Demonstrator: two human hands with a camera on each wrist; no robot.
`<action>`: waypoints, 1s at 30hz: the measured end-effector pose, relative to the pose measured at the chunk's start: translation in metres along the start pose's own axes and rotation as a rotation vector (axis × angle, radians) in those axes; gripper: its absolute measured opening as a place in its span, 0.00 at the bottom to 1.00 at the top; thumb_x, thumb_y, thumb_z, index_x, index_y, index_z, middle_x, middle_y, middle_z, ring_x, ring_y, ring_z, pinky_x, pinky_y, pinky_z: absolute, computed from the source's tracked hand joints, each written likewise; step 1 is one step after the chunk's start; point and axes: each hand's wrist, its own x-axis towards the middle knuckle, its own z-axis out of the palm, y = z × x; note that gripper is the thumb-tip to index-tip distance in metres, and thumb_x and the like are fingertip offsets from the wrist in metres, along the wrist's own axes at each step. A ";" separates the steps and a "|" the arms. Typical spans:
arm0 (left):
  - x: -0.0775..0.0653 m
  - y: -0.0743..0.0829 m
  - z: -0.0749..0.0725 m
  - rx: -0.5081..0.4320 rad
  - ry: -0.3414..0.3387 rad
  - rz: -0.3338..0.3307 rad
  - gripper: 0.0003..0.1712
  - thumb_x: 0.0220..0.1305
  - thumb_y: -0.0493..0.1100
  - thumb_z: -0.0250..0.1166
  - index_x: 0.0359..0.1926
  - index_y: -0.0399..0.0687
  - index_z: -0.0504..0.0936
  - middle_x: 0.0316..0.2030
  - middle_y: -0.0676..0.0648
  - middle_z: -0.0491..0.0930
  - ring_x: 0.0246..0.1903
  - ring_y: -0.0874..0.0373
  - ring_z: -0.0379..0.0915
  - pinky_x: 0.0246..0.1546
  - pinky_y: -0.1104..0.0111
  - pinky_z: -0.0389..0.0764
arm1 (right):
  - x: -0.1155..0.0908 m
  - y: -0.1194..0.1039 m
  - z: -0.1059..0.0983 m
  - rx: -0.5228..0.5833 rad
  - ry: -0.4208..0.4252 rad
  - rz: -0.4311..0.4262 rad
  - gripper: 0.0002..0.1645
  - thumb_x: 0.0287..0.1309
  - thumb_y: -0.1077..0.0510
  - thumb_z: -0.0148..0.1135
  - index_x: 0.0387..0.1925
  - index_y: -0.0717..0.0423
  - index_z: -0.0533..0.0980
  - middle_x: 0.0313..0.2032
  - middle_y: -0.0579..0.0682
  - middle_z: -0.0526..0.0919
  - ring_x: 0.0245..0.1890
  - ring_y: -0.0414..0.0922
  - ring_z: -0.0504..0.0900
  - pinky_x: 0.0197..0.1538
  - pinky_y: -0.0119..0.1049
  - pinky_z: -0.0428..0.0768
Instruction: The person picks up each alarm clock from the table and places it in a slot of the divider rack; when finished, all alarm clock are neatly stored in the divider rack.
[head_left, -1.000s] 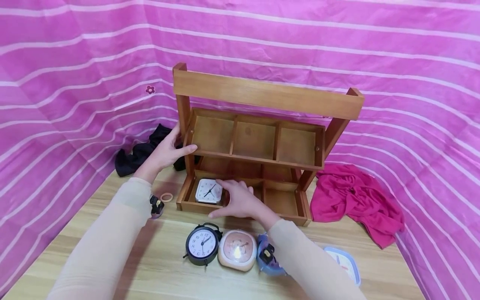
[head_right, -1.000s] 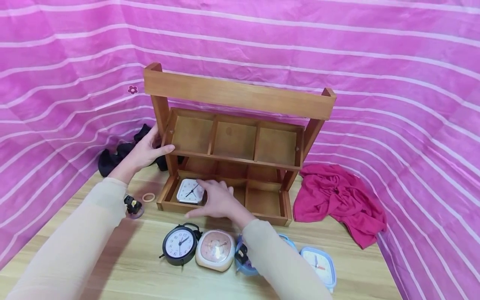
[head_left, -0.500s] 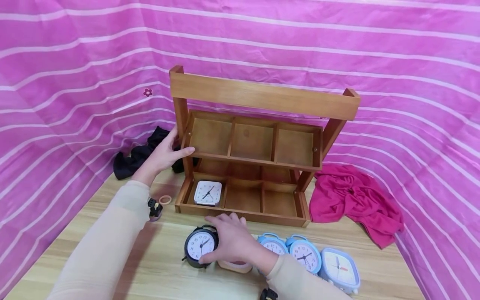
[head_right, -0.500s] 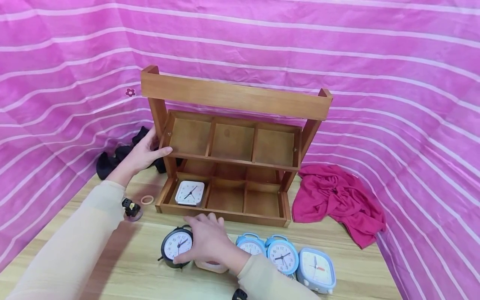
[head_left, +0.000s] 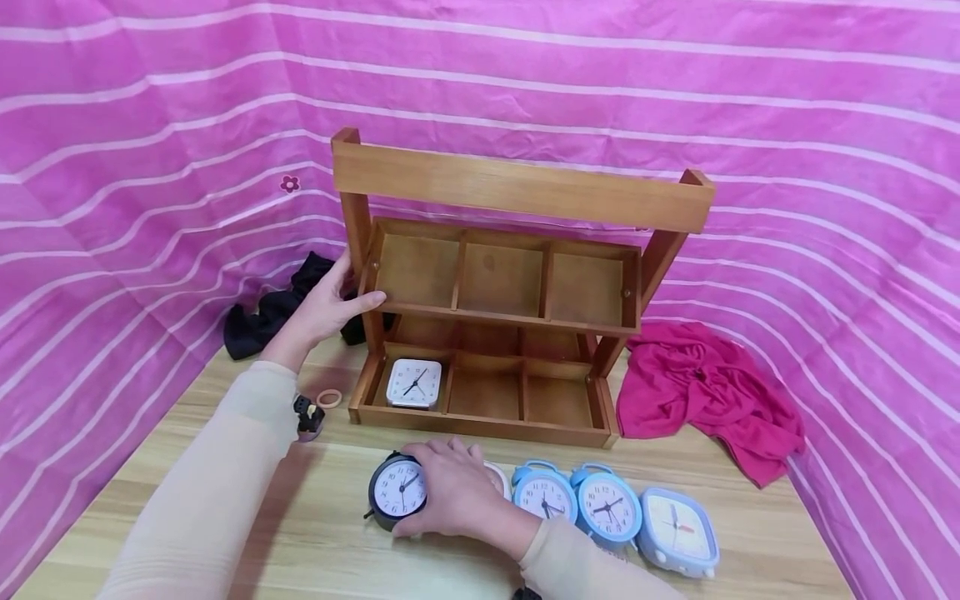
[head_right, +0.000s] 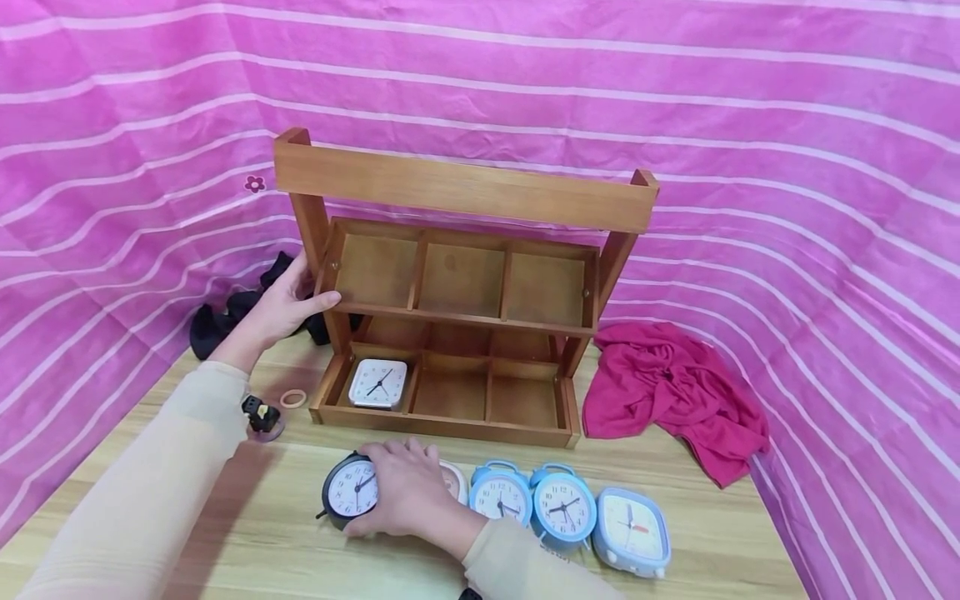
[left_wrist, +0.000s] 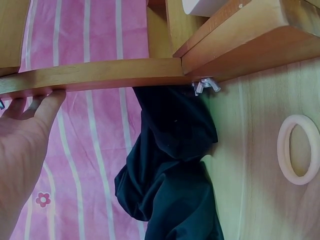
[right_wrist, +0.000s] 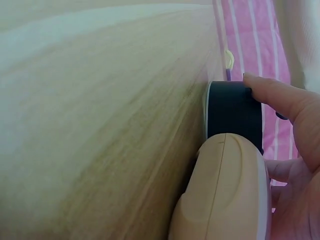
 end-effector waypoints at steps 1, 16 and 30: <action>0.000 0.000 0.000 0.001 0.002 0.000 0.55 0.70 0.37 0.70 0.85 0.68 0.46 0.79 0.43 0.58 0.74 0.40 0.58 0.74 0.44 0.58 | 0.000 0.000 0.000 -0.001 0.004 -0.004 0.57 0.32 0.30 0.86 0.68 0.35 0.75 0.58 0.37 0.81 0.55 0.43 0.74 0.47 0.38 0.65; -0.005 -0.002 0.000 -0.036 0.006 0.002 0.56 0.71 0.36 0.68 0.85 0.69 0.44 0.80 0.43 0.57 0.75 0.43 0.57 0.75 0.55 0.60 | 0.001 0.003 -0.018 0.102 0.129 -0.072 0.55 0.35 0.30 0.86 0.67 0.38 0.76 0.58 0.36 0.81 0.56 0.40 0.75 0.50 0.39 0.67; -0.001 0.000 0.000 -0.024 -0.007 -0.007 0.57 0.70 0.38 0.70 0.84 0.73 0.43 0.81 0.46 0.53 0.78 0.43 0.52 0.76 0.46 0.55 | 0.023 0.054 -0.088 0.081 0.226 -0.019 0.56 0.38 0.31 0.85 0.70 0.43 0.76 0.61 0.45 0.83 0.57 0.48 0.75 0.56 0.48 0.71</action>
